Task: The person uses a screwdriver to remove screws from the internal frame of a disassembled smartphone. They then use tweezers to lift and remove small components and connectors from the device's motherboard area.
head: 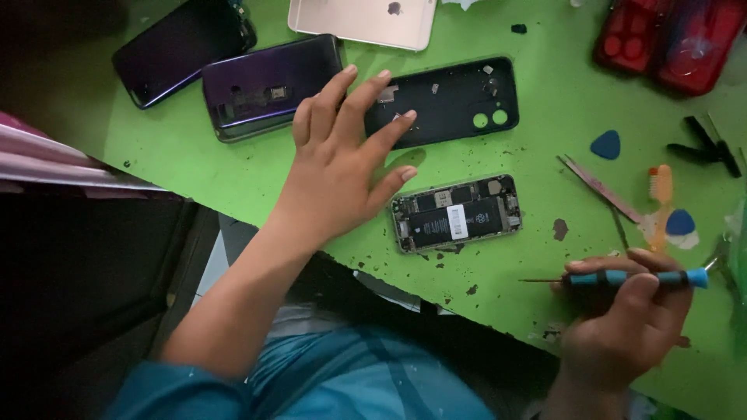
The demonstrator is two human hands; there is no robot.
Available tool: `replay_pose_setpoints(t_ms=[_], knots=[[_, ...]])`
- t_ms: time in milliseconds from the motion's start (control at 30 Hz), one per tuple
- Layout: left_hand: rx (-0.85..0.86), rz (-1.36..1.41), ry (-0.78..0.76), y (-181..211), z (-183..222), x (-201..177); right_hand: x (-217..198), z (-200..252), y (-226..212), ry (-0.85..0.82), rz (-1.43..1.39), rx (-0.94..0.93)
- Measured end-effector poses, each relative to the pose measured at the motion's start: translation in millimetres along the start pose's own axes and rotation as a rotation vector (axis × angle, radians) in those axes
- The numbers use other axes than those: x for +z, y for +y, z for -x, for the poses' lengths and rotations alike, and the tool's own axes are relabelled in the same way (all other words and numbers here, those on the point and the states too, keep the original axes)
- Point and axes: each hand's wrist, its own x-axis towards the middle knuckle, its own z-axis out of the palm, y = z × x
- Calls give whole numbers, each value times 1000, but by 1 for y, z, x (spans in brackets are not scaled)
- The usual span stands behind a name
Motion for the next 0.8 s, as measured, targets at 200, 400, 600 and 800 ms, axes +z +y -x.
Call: replay_pose_setpoints(t_ms=[200,400,600,800], knots=[[-33,84,42,-2,-11,1,0,-1,2,10,-24,-1],[73,-47,80,-3,-37,-10,-6,-7,-9,-3,-86,-21],[108,-10,183,-5,-41,6,-1,-57,-52,-264,27,-417],[95,-61,175,-9,-42,7,60,-136,-82,-590,173,-790]])
